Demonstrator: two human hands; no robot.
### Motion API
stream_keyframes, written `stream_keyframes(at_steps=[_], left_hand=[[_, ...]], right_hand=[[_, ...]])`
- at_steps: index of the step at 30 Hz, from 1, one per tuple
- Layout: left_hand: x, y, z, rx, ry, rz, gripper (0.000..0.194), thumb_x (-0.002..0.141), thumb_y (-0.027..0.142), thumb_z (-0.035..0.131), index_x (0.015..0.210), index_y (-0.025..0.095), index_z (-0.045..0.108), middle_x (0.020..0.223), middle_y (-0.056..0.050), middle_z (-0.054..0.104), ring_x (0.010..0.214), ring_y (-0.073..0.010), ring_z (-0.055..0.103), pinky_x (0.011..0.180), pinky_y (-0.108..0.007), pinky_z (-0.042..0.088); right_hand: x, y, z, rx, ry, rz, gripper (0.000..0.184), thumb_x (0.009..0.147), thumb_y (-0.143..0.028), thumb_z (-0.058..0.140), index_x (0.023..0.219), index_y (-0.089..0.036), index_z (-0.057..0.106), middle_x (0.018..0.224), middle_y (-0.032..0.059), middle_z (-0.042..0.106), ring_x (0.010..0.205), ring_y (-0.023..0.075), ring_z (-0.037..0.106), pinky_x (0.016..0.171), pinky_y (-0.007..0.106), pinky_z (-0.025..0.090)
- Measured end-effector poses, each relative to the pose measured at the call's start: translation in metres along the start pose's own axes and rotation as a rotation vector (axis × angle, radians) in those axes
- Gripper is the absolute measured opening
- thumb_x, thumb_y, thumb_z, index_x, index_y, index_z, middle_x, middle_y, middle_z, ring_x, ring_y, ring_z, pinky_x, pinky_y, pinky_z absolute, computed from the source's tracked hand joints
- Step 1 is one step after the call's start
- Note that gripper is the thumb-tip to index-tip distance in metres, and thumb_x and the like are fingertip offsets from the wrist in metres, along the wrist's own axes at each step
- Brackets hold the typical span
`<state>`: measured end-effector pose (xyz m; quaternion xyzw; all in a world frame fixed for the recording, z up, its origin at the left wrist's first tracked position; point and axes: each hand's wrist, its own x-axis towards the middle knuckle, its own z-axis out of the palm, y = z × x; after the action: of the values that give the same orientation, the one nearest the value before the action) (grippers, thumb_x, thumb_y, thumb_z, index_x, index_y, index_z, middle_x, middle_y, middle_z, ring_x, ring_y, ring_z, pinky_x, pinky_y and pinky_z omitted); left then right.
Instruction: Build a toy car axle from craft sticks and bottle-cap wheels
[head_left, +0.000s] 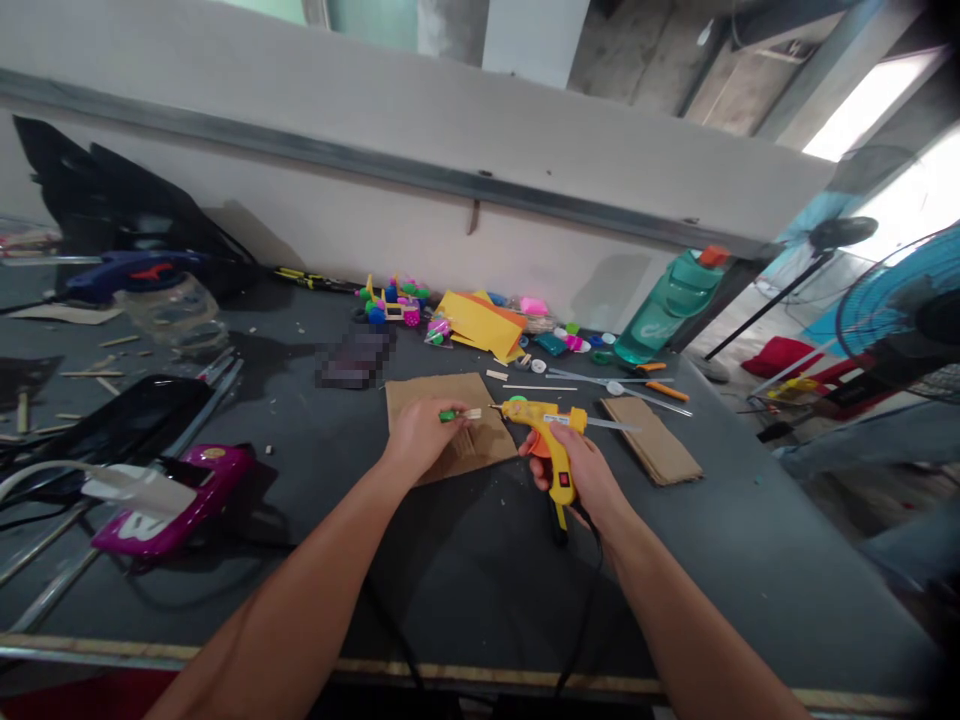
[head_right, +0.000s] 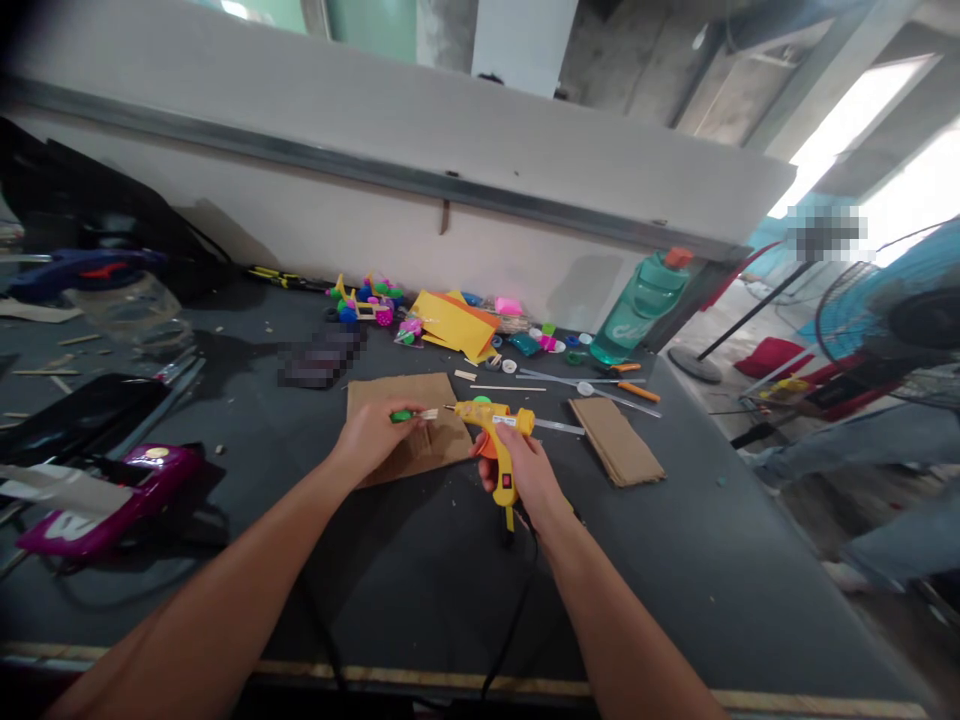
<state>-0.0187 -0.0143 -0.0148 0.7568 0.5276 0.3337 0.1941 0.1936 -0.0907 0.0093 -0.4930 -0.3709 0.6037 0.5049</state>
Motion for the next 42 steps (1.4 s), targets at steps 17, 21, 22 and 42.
stream_keyframes(at_steps=[17, 21, 22, 42], left_hand=[[-0.025, 0.049, 0.009, -0.226, -0.104, 0.208, 0.02, 0.078, 0.022, 0.066, 0.097, 0.027, 0.069, 0.098, -0.001, 0.068, 0.096, -0.0205, 0.06, 0.085, -0.035, 0.047], [-0.027, 0.048, 0.009, -0.267, -0.084, 0.232, 0.033, 0.079, 0.028, 0.066, 0.111, 0.027, 0.063, 0.104, -0.003, 0.067, 0.097, -0.0203, 0.061, 0.085, -0.035, 0.049], [-0.027, 0.048, 0.01, -0.281, -0.086, 0.247, 0.033, 0.08, 0.029, 0.066, 0.112, 0.027, 0.062, 0.105, -0.003, 0.067, 0.097, -0.0202, 0.062, 0.085, -0.035, 0.05], [-0.026, 0.047, 0.018, -0.324, -0.149, 0.404, 0.013, 0.089, 0.025, 0.052, 0.096, 0.021, 0.062, 0.096, -0.006, 0.062, 0.094, -0.0183, 0.057, 0.083, -0.033, 0.046]], right_hand=[[-0.003, 0.005, 0.021, -0.09, 0.187, -0.104, 0.024, 0.064, -0.031, 0.072, 0.077, -0.016, 0.061, 0.061, -0.0019, 0.063, 0.047, 0.0086, 0.054, 0.043, 0.019, 0.039], [-0.003, 0.003, 0.022, -0.101, 0.211, -0.074, 0.023, 0.063, -0.029, 0.071, 0.078, -0.016, 0.06, 0.06, -0.0022, 0.063, 0.045, 0.0082, 0.054, 0.042, 0.019, 0.037], [-0.003, 0.002, 0.023, -0.099, 0.213, -0.069, 0.023, 0.062, -0.028, 0.071, 0.078, -0.016, 0.06, 0.059, -0.0022, 0.063, 0.045, 0.0084, 0.054, 0.042, 0.019, 0.037], [-0.001, -0.001, 0.021, 0.01, 0.126, -0.001, 0.024, 0.055, -0.025, 0.074, 0.07, -0.016, 0.057, 0.052, -0.0028, 0.058, 0.046, 0.01, 0.056, 0.047, 0.022, 0.05]])
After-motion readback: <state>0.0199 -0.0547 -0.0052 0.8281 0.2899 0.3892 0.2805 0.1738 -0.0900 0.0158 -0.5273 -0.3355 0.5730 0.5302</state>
